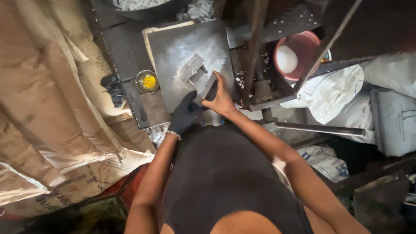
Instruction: The person operates a manual press machine by placing white material into a mold and using a lever to press it. The person repeatedly cycles the lever and handles the material with gloved hands.
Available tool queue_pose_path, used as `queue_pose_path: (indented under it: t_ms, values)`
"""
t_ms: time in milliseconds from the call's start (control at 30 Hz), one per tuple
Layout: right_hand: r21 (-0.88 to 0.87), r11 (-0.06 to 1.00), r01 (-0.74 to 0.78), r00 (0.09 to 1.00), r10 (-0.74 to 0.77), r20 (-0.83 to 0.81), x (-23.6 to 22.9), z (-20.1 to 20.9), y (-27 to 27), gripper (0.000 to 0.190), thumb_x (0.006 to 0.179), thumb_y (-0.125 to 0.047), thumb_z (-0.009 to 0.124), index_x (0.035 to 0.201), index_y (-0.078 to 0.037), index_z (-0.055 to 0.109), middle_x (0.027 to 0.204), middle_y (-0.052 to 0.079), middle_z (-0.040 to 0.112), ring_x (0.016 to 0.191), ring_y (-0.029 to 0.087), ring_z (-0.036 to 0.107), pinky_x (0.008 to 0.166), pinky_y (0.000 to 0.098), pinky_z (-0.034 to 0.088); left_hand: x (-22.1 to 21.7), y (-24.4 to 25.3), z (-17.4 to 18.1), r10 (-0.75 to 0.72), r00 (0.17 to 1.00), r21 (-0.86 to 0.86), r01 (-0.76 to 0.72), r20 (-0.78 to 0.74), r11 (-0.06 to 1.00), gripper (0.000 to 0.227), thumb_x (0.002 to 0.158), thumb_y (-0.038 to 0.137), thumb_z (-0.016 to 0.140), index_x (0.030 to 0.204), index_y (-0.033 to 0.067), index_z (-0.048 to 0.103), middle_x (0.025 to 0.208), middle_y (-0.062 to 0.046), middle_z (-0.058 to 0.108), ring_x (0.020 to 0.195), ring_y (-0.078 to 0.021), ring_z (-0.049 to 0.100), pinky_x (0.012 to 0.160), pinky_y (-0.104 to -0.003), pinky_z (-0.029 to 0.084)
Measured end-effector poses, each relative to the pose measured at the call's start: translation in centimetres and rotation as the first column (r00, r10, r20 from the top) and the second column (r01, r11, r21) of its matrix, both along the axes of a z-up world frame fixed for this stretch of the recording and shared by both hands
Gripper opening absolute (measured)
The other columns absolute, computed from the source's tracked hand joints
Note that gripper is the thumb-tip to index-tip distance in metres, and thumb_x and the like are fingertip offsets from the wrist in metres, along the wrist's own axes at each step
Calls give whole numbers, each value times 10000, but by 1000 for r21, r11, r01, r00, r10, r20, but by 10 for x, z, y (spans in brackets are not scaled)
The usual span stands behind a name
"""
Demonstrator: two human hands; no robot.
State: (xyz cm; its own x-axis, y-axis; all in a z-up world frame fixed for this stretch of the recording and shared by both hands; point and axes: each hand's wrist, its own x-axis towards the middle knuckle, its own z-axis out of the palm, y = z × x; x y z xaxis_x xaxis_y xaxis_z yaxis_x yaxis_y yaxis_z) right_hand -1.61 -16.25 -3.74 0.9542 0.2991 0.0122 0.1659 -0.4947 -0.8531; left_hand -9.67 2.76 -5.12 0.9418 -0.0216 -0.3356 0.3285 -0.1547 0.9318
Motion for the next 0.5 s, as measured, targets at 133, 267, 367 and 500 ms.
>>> queue_pose_path:
  t_ms: [133, 267, 367, 500]
  values:
    - [131, 991, -21, 988, 40, -146, -9, 51, -28, 784, 865, -244, 847, 1485, -24, 421, 1391, 235, 530, 1185, 334, 604, 986, 408, 519, 24, -53, 17, 36, 965, 320, -122, 261, 940, 555, 936, 230, 699, 1440, 41, 564, 1201, -209, 716, 1006, -307, 717, 849, -410, 564]
    - [159, 987, 38, 999, -41, 19, -13, 99, -84, 150, 969, -122, 757, 1106, -60, 753, 1012, 100, 765, 850, 203, 742, 747, 315, 577, 61, -88, 30, 208, 978, 335, -208, 36, 919, 467, 980, 321, 645, 1388, 95, 636, 887, -156, 764, 780, -246, 748, 722, -403, 568]
    - [-15, 970, 243, 952, -236, 194, -1, 106, -124, 100, 941, -100, 740, 1000, -24, 767, 859, 125, 736, 692, 251, 708, 613, 359, 535, 97, -103, 31, 252, 968, 213, -248, 8, 945, 437, 979, 314, 635, 1351, 84, 645, 790, -145, 739, 634, -240, 711, 620, -396, 555]
    - [-176, 914, 365, 887, -283, 365, 27, 88, -152, 118, 962, -141, 742, 1026, -41, 746, 946, 156, 734, 823, 337, 722, 702, 405, 571, 148, -121, 23, 229, 969, 85, -237, 91, 968, 419, 980, 277, 635, 1340, 64, 624, 761, -169, 708, 612, -224, 676, 603, -390, 540]
